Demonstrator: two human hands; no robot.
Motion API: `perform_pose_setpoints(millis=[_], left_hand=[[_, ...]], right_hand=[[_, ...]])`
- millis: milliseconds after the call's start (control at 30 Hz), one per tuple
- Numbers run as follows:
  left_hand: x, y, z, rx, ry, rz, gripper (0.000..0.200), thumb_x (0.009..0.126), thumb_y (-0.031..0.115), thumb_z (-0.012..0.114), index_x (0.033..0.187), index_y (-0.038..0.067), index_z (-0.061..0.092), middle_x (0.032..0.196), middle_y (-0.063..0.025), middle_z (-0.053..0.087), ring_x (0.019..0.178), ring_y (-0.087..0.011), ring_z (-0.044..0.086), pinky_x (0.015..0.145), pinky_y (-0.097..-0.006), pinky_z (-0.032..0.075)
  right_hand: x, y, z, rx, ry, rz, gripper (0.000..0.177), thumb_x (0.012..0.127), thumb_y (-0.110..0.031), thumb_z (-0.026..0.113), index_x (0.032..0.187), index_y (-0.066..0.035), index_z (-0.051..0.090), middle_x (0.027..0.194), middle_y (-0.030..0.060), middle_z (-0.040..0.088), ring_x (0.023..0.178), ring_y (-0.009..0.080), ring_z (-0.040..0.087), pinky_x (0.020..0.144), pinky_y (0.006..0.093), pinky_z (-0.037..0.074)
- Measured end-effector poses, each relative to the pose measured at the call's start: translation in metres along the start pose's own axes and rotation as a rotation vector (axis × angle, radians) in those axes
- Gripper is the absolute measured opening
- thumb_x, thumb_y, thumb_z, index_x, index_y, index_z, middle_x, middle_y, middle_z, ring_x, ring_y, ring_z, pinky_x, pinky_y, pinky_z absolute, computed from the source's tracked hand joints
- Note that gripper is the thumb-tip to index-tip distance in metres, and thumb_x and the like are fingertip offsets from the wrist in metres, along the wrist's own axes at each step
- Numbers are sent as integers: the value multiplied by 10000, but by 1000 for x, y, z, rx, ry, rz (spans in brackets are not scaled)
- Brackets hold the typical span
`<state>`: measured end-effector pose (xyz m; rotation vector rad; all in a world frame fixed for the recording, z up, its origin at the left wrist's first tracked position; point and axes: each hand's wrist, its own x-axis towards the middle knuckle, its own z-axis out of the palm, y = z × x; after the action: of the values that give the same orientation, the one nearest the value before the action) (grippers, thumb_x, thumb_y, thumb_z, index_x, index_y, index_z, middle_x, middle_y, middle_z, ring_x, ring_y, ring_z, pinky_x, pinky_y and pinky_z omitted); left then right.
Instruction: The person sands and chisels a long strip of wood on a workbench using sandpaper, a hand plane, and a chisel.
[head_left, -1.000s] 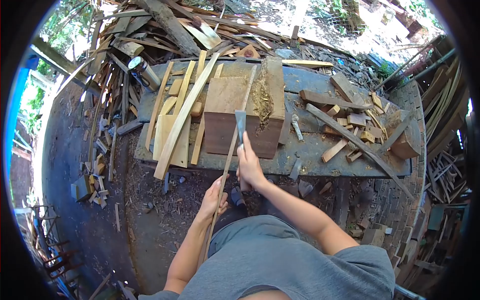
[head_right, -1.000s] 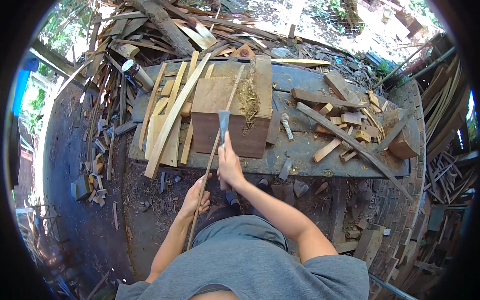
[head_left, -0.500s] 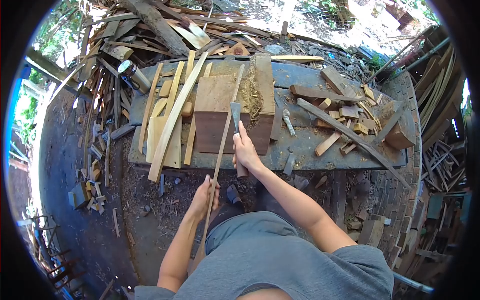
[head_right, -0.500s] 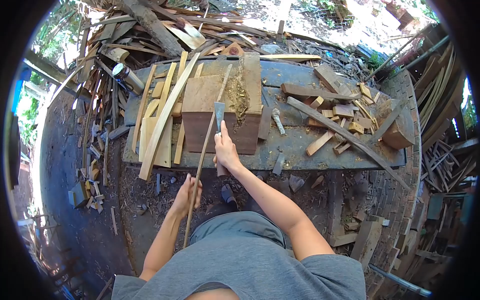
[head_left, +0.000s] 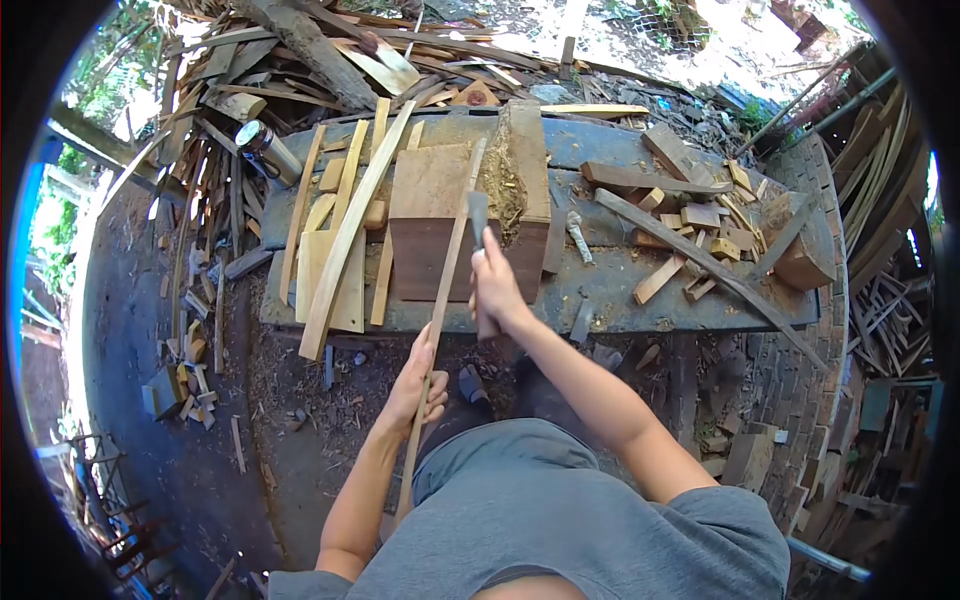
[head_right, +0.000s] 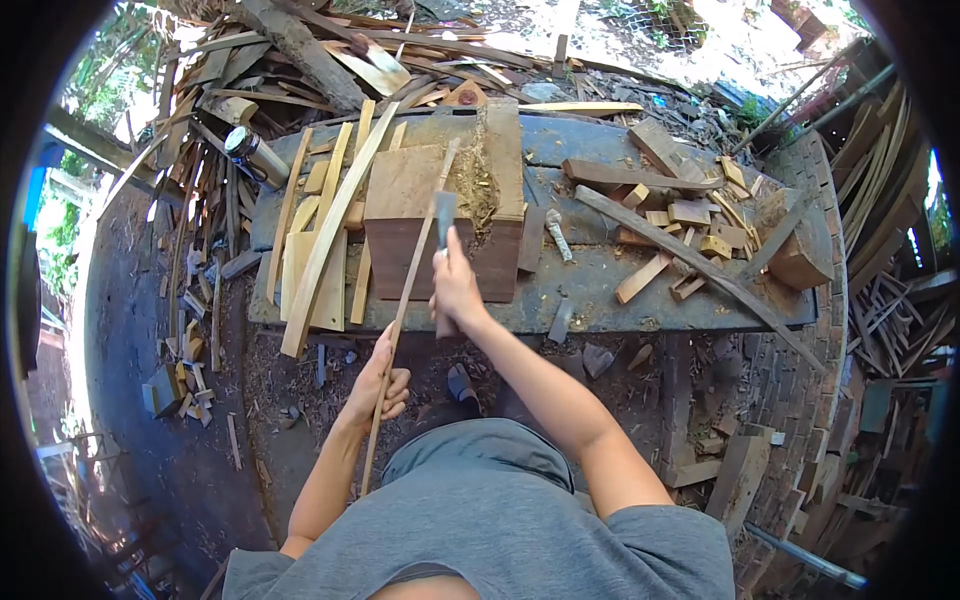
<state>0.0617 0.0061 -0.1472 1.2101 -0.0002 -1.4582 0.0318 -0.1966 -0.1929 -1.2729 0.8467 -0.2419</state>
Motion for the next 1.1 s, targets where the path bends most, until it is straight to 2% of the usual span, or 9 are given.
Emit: perform_pose_setpoints(millis=[167, 267, 367, 467, 600, 800, 900, 1000, 1100], left_hand=[[0, -3, -2, -63, 23, -28, 566, 1026, 534, 325, 1535, 371, 140, 551, 26, 294, 365, -64, 258, 318, -199, 284], [-2, -3, -5, -45, 9, -15, 575, 1024, 535, 331, 1538, 360, 141, 552, 27, 296, 365, -64, 261, 322, -198, 284], [-9, 1, -3, 37, 18, 11, 581, 1031, 504, 353, 1540, 308, 153, 566, 21, 301, 398, -66, 276, 342, -211, 306], [-9, -5, -4, 82, 48, 17, 577, 1023, 538, 331, 1536, 346, 148, 553, 31, 292, 369, -65, 261, 328, -203, 292], [-9, -7, -11, -4, -10, -9, 574, 1024, 540, 320, 1537, 355, 140, 554, 33, 295, 373, -65, 269, 325, -207, 298], [-13, -9, -19, -112, -29, -2, 576, 1026, 529, 337, 1535, 315, 174, 549, 34, 286, 382, -62, 264, 329, -207, 286], [-17, -4, -10, 12, 10, 8, 573, 1030, 516, 340, 1537, 305, 177, 550, 32, 289, 385, -63, 271, 331, -209, 295], [-24, -6, -6, 44, 49, -8, 567, 1034, 499, 345, 1539, 299, 181, 551, 31, 291, 392, -67, 278, 338, -209, 308], [-29, -14, -2, 83, 75, 22, 569, 1035, 491, 351, 1538, 279, 190, 553, 33, 292, 397, -66, 281, 343, -207, 317]], right_hand=[[-30, -10, 9, -50, -83, 55, 594, 1028, -256, 365, 1560, -191, 110, 752, 37, 474, 435, 144, 486, 364, 306, 451], [-48, 5, 14, -52, -137, -56, 591, 1029, -241, 367, 1560, -181, 114, 744, 37, 465, 420, 142, 475, 358, 308, 450], [-11, -7, 6, -3, -123, -21, 590, 1026, -230, 361, 1556, -165, 111, 739, 40, 462, 418, 136, 468, 357, 310, 450], [22, -11, 4, 53, 14, 23, 582, 1031, -252, 360, 1555, -188, 116, 737, 39, 461, 417, 139, 468, 349, 309, 442], [-37, 6, 9, 1, -99, 13, 600, 1030, -253, 365, 1561, -172, 98, 730, 33, 455, 417, 140, 469, 351, 300, 441], [-19, -12, 8, 72, -124, 49, 598, 1026, -249, 375, 1560, -179, 116, 768, 37, 467, 428, 134, 475, 346, 289, 437], [-27, -11, 17, 59, -49, 50, 598, 1027, -250, 367, 1560, -178, 108, 752, 36, 461, 427, 137, 477, 344, 297, 435], [-48, 2, 16, -1, -113, 8, 603, 1026, -250, 361, 1559, -154, 96, 723, 34, 455, 419, 139, 477, 345, 297, 437], [-14, -7, 8, 72, -43, 37, 604, 1017, -237, 367, 1558, -170, 107, 691, 91, 529, 449, 181, 549, 394, 350, 491]])
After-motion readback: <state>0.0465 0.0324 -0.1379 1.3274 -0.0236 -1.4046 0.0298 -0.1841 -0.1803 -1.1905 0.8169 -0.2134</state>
